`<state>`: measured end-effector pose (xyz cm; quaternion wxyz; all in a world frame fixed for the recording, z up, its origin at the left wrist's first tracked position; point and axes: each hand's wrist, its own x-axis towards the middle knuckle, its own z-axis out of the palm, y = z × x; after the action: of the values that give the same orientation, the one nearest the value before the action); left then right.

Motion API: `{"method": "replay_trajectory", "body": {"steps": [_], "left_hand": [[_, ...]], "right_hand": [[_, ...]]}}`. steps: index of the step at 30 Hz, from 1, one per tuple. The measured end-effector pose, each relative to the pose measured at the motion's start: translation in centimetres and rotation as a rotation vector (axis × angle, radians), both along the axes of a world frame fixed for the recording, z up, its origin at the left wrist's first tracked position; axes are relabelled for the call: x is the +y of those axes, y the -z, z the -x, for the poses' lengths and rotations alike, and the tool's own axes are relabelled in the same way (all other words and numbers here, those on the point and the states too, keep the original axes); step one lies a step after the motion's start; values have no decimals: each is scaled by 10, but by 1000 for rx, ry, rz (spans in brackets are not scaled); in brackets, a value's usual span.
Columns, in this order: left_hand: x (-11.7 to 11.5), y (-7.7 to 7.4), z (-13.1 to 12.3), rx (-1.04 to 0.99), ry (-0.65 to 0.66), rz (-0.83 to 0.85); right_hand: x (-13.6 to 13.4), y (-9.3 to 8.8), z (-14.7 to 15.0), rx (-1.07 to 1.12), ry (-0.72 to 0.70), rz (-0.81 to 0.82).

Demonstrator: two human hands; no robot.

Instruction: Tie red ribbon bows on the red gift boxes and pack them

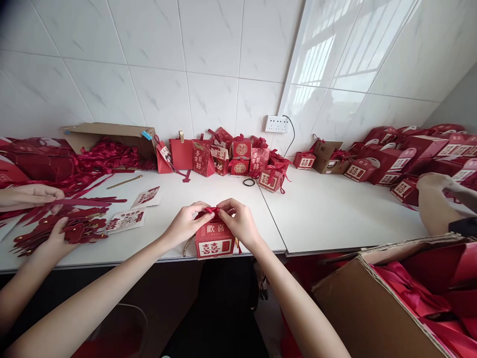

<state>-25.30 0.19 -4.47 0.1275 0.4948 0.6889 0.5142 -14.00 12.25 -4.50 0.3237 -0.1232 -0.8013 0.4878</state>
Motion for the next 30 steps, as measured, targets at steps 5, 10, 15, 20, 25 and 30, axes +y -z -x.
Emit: {"method": "replay_trajectory", "body": {"steps": [5,10,15,20,25,30], "left_hand": [[3,-1,-1,-191,59,15],[5,0,-1,-278,74,20],[6,-1,-3,-254,73,19],[7,-1,-1,-298,95,2],[7,2,-1,-322,105,-11],[6,4,-3,-338,84,-23]], "right_hand": [[2,1,0,0,-14,-13],[-1,0,-1,-20,2,-52],[-1,0,0,-18,18,-68],[2,0,-1,-35,-19,-103],[7,2,-3,-8,22,-297],[10,0,-16,92,84,-502]]}}
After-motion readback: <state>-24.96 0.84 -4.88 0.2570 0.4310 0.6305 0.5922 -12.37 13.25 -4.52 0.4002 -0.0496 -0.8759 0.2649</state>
